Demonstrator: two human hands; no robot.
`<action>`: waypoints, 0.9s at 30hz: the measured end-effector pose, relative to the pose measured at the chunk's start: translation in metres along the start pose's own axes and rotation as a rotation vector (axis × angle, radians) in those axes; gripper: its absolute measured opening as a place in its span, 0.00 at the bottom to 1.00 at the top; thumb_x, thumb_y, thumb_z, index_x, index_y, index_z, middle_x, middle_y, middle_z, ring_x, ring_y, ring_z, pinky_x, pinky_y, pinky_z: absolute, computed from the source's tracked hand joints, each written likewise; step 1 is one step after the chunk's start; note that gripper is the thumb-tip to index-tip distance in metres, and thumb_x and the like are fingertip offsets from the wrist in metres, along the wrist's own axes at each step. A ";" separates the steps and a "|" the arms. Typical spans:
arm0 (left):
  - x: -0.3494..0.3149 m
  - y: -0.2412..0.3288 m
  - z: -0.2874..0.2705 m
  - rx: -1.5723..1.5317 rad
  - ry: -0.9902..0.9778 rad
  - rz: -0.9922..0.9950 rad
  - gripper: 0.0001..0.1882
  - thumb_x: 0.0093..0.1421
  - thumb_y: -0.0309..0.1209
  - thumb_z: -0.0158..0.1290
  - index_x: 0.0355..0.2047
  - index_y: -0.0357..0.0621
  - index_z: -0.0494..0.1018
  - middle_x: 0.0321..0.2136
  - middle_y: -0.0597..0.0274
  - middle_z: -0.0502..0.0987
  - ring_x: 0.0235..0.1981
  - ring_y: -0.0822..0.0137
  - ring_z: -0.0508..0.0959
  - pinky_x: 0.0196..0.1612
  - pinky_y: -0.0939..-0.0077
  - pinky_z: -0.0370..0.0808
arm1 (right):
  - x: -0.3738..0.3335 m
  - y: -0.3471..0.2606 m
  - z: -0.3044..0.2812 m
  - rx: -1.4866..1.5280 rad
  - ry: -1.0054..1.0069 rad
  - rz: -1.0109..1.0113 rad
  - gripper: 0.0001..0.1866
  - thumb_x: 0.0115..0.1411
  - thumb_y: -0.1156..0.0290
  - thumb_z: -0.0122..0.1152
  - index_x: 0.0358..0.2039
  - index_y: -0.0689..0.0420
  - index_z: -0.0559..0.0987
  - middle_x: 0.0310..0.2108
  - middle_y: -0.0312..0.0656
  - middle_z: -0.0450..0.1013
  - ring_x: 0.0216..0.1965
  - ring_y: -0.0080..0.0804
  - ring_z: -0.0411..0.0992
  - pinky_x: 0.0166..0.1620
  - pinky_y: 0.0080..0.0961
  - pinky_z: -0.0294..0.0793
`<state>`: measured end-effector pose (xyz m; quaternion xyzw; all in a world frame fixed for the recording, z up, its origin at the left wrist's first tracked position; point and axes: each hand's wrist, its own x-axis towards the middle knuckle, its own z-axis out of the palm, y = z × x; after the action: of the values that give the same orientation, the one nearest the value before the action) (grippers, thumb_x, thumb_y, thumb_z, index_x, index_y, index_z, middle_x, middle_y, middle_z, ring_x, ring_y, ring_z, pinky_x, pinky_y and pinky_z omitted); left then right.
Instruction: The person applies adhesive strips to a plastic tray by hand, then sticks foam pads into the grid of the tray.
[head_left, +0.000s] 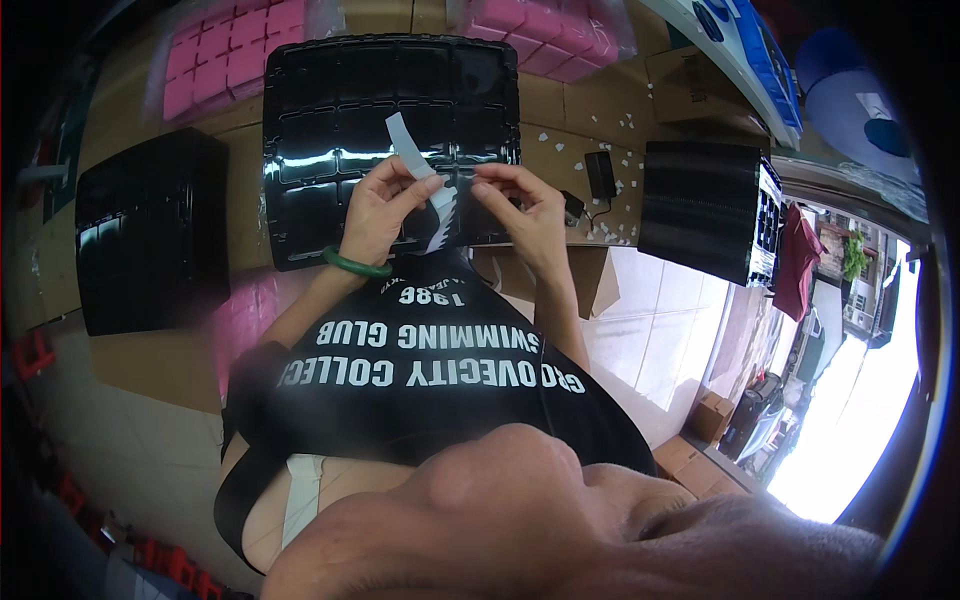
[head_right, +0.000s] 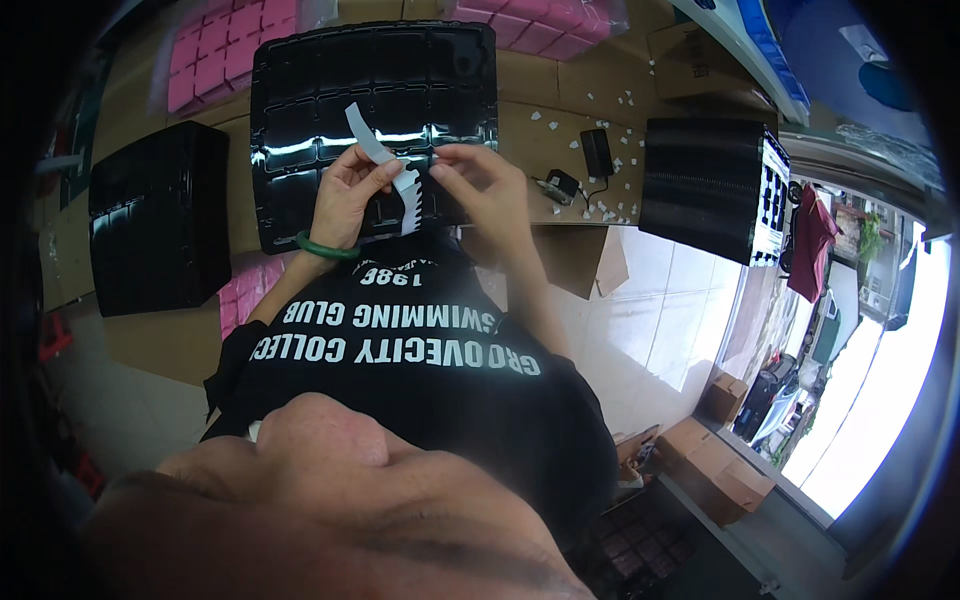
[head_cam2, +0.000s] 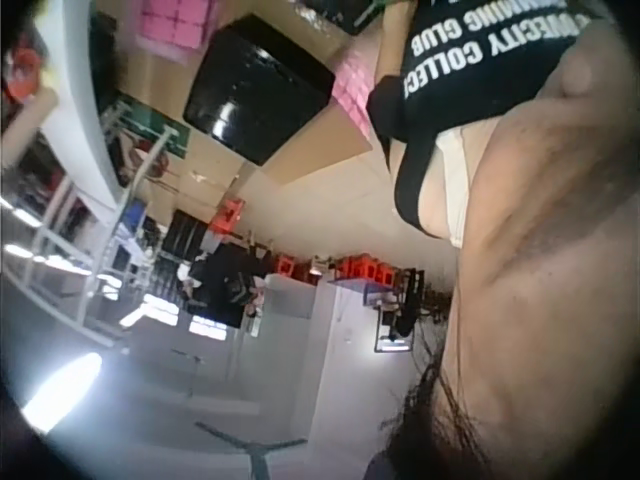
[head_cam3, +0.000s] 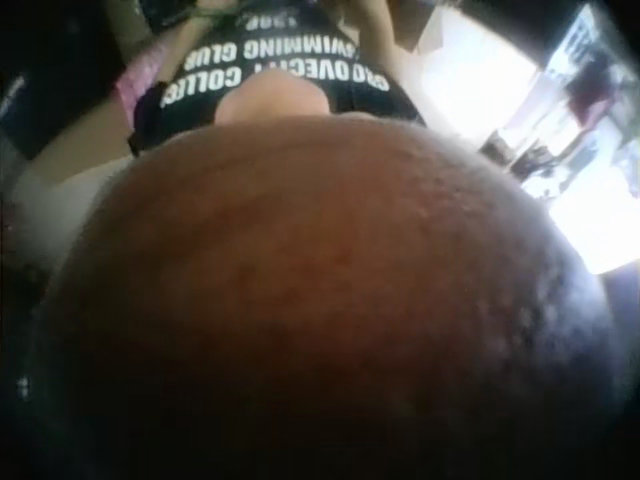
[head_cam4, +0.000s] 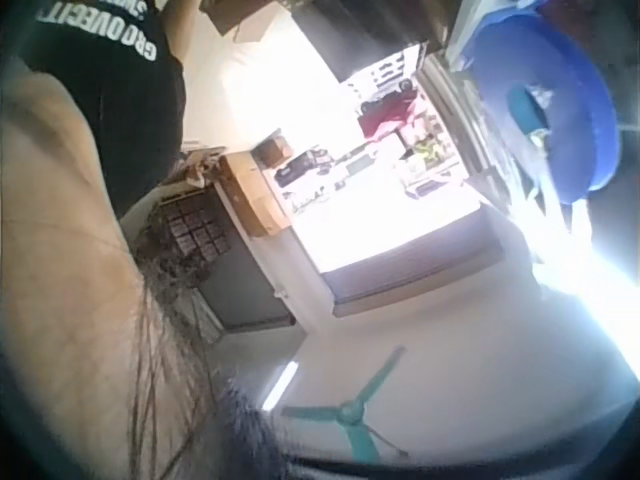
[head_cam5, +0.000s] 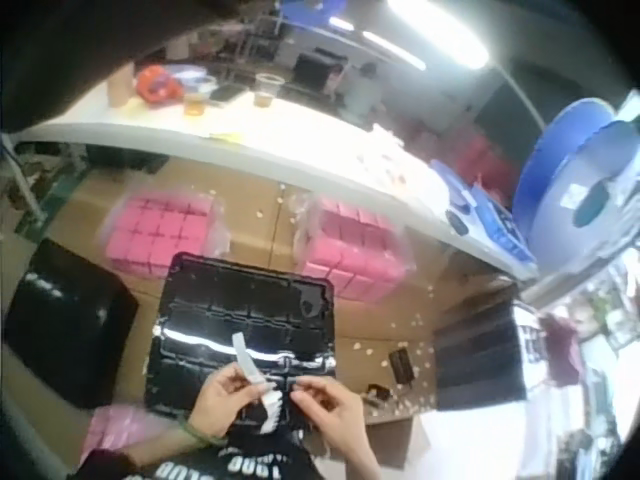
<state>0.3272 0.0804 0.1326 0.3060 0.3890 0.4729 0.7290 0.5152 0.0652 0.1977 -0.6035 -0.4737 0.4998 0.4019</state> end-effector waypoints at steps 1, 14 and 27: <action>0.000 -0.001 0.003 0.008 -0.008 0.002 0.09 0.60 0.27 0.61 0.39 0.41 0.75 0.33 0.65 0.78 0.32 0.77 0.76 0.37 0.84 0.71 | 0.002 0.000 0.008 -0.006 -0.047 -0.044 0.08 0.58 0.76 0.66 0.39 0.62 0.83 0.33 0.33 0.78 0.32 0.14 0.70 0.38 0.12 0.70; -0.003 -0.004 0.002 -0.208 0.089 -0.191 0.14 0.70 0.37 0.47 0.40 0.38 0.74 0.34 0.61 0.78 0.29 0.75 0.79 0.29 0.84 0.77 | 0.048 -0.007 -0.014 -0.443 -0.090 -0.565 0.05 0.50 0.77 0.68 0.29 0.57 0.83 0.32 0.35 0.76 0.38 0.28 0.70 0.41 0.23 0.69; 0.007 -0.022 0.001 -0.117 -0.050 -0.238 0.14 0.68 0.37 0.51 0.39 0.38 0.76 0.34 0.60 0.79 0.29 0.73 0.80 0.27 0.84 0.78 | 0.221 0.068 -0.073 -0.984 0.077 -0.473 0.07 0.46 0.64 0.66 0.25 0.52 0.85 0.25 0.40 0.77 0.35 0.43 0.73 0.41 0.39 0.74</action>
<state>0.3399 0.0790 0.1130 0.2263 0.3759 0.3971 0.8061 0.6098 0.2644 0.0965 -0.6152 -0.7594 0.0929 0.1903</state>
